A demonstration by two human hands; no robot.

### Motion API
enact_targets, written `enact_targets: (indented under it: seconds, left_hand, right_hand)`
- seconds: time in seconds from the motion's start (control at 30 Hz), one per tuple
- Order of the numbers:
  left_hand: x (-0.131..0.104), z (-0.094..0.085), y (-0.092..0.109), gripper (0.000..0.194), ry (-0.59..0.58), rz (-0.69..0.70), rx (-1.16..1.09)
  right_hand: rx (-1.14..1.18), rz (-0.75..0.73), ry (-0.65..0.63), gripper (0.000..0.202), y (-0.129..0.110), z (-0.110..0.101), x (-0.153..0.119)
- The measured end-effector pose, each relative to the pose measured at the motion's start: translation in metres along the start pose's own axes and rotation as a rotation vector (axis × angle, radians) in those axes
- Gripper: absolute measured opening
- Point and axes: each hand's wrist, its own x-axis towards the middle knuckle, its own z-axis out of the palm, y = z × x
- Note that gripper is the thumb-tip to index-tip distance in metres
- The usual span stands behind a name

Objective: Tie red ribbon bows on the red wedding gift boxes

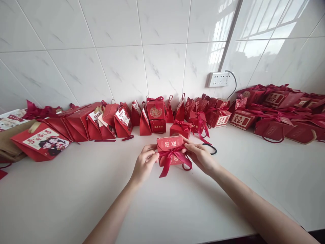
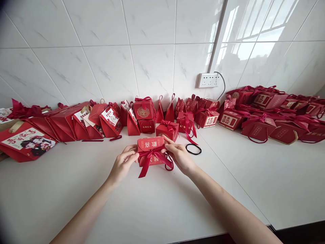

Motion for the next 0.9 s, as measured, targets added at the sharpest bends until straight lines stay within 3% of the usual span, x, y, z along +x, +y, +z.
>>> enact_targets:
  seconds: [0.1, 0.2, 0.3, 0.33, 0.4, 0.5, 0.57, 0.7, 0.8, 0.9]
  left_hand:
    - [0.001, -0.001, -0.001, 0.033, 0.012, 0.0, -0.039]
    - [0.002, -0.002, -0.004, 0.033, 0.019, -0.017, -0.104]
    - [0.003, -0.002, -0.006, 0.034, 0.001, -0.045, -0.138]
    - [0.003, -0.002, -0.007, 0.034, -0.004, -0.046, -0.146]
    - [0.003, -0.002, -0.008, 0.033, -0.01, -0.043, -0.168]
    - [0.001, -0.003, -0.01, 0.032, -0.026, -0.028, -0.229]
    - [0.001, -0.002, -0.011, 0.029, -0.006, -0.004, -0.275]
    - [0.003, -0.003, -0.017, 0.027, 0.162, 0.016, -0.269]
    - [0.007, -0.009, -0.026, 0.026, 0.254, 0.082, -0.092]
    - [0.011, -0.015, -0.037, 0.022, 0.226, 0.274, 0.216]
  right_hand:
    - [-0.089, -0.036, -0.022, 0.043, 0.0, -0.003, -0.001]
    - [-0.328, -0.175, -0.071, 0.041, 0.001, -0.009, -0.003]
    - [-0.658, -0.353, -0.173, 0.101, 0.005, -0.013, -0.005]
    - [-0.752, -0.389, -0.197, 0.113, 0.007, -0.014, -0.006]
    - [-0.852, -0.432, -0.201, 0.111, 0.01, -0.014, -0.005]
    - [-0.81, -0.444, -0.12, 0.098, 0.012, -0.013, -0.004]
    - [-0.699, -0.363, -0.064, 0.097, 0.012, -0.012, -0.004]
    - [-0.446, -0.145, -0.016, 0.096, 0.007, -0.01, 0.0]
    - [-0.352, -0.147, 0.008, 0.094, 0.001, -0.005, 0.001]
    - [-0.39, -0.287, 0.086, 0.096, -0.01, -0.003, -0.01]
